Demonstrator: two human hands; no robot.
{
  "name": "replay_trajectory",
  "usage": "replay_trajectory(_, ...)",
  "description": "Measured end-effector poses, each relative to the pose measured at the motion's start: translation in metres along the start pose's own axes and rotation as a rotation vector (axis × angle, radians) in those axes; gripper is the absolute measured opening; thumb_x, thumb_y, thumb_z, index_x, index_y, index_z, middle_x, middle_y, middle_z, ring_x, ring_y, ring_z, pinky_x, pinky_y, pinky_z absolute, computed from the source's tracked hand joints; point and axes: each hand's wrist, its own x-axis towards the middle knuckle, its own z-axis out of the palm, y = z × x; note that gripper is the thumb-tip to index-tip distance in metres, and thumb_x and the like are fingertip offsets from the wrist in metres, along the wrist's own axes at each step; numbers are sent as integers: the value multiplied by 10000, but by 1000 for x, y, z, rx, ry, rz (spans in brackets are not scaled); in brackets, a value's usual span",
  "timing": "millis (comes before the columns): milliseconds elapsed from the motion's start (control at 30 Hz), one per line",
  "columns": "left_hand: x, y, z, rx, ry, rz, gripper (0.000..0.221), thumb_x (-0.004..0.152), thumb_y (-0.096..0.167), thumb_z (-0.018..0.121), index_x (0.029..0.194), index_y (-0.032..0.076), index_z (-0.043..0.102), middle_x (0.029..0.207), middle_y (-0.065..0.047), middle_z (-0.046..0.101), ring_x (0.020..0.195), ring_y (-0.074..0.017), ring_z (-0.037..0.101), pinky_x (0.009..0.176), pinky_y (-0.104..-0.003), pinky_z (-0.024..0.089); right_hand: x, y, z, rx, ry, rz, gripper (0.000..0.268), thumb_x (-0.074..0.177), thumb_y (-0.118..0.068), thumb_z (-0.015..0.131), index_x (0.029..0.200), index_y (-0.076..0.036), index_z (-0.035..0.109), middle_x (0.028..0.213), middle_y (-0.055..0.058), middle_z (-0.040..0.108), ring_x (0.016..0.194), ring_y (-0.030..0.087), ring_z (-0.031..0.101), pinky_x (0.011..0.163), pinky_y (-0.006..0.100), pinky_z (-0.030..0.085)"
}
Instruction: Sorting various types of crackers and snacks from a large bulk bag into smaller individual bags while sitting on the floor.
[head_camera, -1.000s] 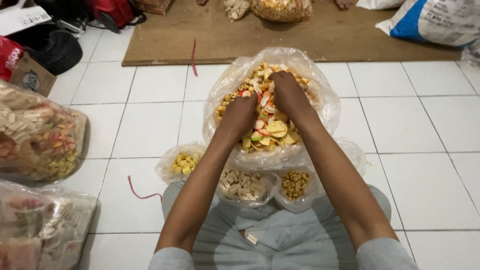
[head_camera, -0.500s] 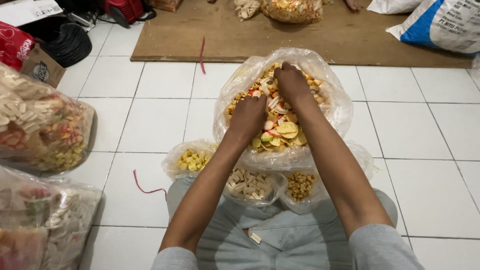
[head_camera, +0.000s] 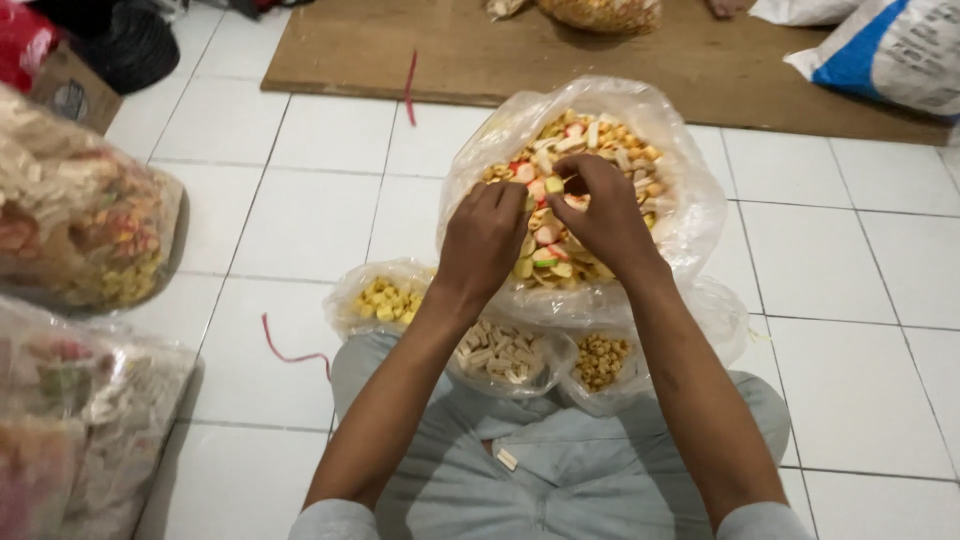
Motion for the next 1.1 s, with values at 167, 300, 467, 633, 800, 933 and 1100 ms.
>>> replay_trajectory(167,-41,-14,-50,-229,111,-160,266,888,55,778,1126,36,662,1004,-142,700,859,-298,689,769,-385,579,-19,-54,19,105,-3,-95,362,877,19,812,1211,9,674,1041,190,666,952,381,730,785,425,644)
replay_trajectory(300,-80,-26,-94,-296,187,-352,266,905,40,797,1143,43,679,993,-102,714,808,-240,689,718,-328,589,-26,-98,41,245,-46,-137,309,889,61,788,1178,14,689,1095,172,643,1019,380,729,862,410,646)
replay_trajectory(467,-134,-54,-103,-311,143,-579,290,875,38,820,1128,63,681,963,-100,719,818,-245,704,721,-333,596,-32,-130,90,284,-140,-250,278,906,37,781,1169,-7,698,1098,158,670,1030,365,727,845,396,645)
replay_trajectory(633,-181,-84,-99,-266,119,-747,285,847,33,848,1083,58,691,979,-136,706,820,-287,713,722,-357,597,-38,-144,138,169,-260,-353,280,905,29,766,1169,-22,690,1065,159,688,1001,372,735,808,434,629)
replay_trajectory(800,-214,-117,-71,-312,70,-986,257,863,105,844,1075,73,704,939,-143,710,732,-245,706,662,-356,576,-37,-119,196,-19,-497,-198,330,927,-6,696,1245,-77,643,1124,153,697,1062,351,717,807,454,615)
replay_trajectory(933,-233,-135,-52,-276,18,-1042,325,870,137,835,1164,69,712,1003,-185,758,803,-307,754,687,-385,601,-34,-94,230,48,-596,-126,424,936,12,663,1344,-71,586,1185,231,676,1067,428,708,791,516,608)
replay_trajectory(1100,-244,-142,-54,-245,-30,-1111,347,897,92,762,1234,57,686,1075,-200,760,855,-315,760,730,-409,608,-32,-93,229,-1,-677,-44,428,992,32,596,1415,2,541,1278,259,616,1119,433,692,812,499,620)
